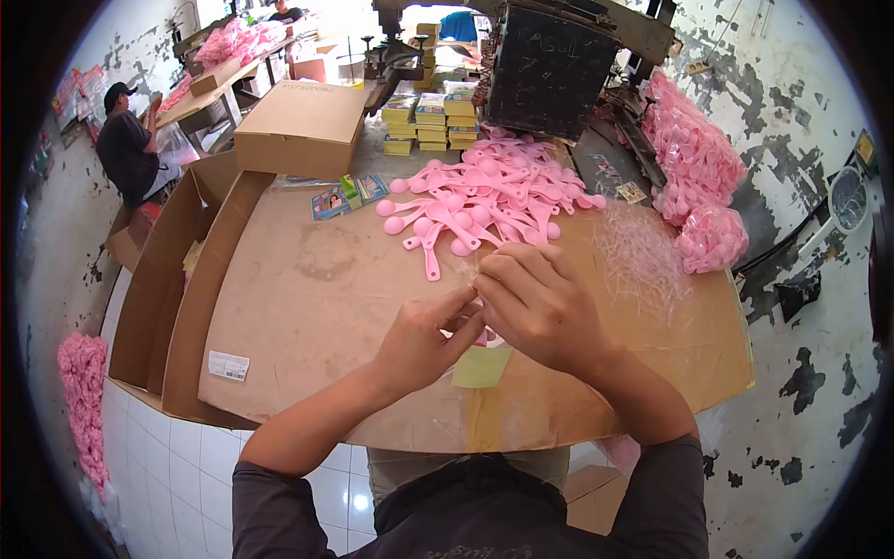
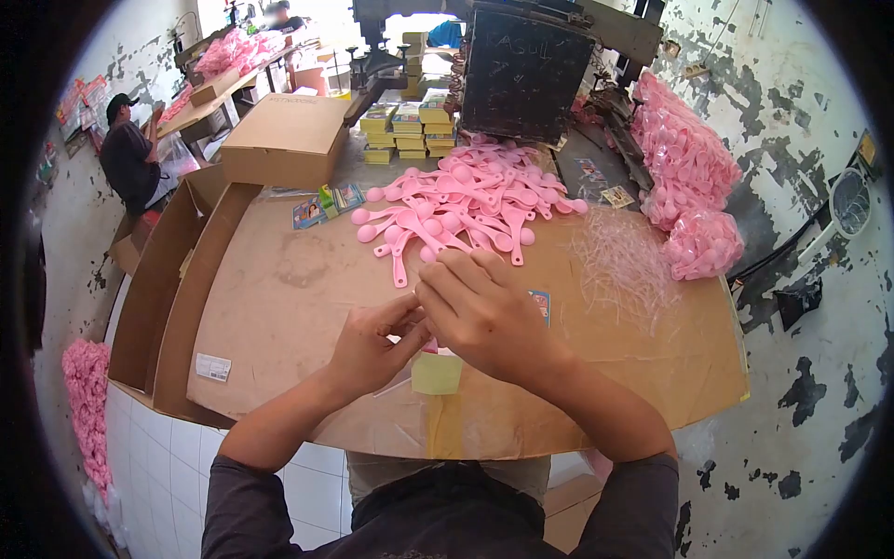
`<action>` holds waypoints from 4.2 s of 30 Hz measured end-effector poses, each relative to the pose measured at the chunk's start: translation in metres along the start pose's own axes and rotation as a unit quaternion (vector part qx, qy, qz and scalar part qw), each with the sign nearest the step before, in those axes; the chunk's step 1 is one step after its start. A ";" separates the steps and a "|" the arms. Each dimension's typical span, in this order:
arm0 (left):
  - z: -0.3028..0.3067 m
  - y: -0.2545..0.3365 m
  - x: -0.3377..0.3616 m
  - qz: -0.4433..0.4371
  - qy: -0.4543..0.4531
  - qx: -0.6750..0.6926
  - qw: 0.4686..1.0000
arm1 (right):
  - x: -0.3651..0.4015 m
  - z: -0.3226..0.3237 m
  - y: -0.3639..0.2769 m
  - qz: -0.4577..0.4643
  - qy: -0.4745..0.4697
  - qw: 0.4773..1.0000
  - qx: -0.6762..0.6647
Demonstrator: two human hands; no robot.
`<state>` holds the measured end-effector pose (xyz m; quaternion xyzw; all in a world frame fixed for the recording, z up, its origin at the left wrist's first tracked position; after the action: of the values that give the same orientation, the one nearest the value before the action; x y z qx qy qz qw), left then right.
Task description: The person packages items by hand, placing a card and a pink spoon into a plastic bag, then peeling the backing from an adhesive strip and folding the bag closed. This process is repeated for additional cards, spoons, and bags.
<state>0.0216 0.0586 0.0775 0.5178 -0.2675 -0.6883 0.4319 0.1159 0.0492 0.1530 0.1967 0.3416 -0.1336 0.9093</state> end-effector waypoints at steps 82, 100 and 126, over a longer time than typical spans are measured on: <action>-0.013 -0.058 -0.003 0.183 -0.051 0.238 0.952 | 0.117 -0.077 0.084 -0.388 -0.067 0.681 -0.617; -0.021 -0.067 -0.001 0.222 -0.084 0.201 0.950 | 0.120 -0.083 0.079 -0.345 -0.058 0.760 -0.548; 0.254 -0.112 0.012 0.066 0.507 0.319 0.798 | 0.135 -0.061 0.125 -0.394 -0.055 0.761 -0.512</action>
<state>-0.2551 0.0816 0.0621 0.8822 -0.2486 -0.1732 0.3605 0.2267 0.1731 0.0532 -0.4582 0.3560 -0.2959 0.7587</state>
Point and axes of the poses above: each hand's wrist, its own x-axis away from the middle knuckle, its own z-axis out of the back of the hand, y = z × x, the point moved 10 cm from there along -x, towards the middle knuckle, and after that the axes turned 3 degrees about y, right-handed, at the moved point
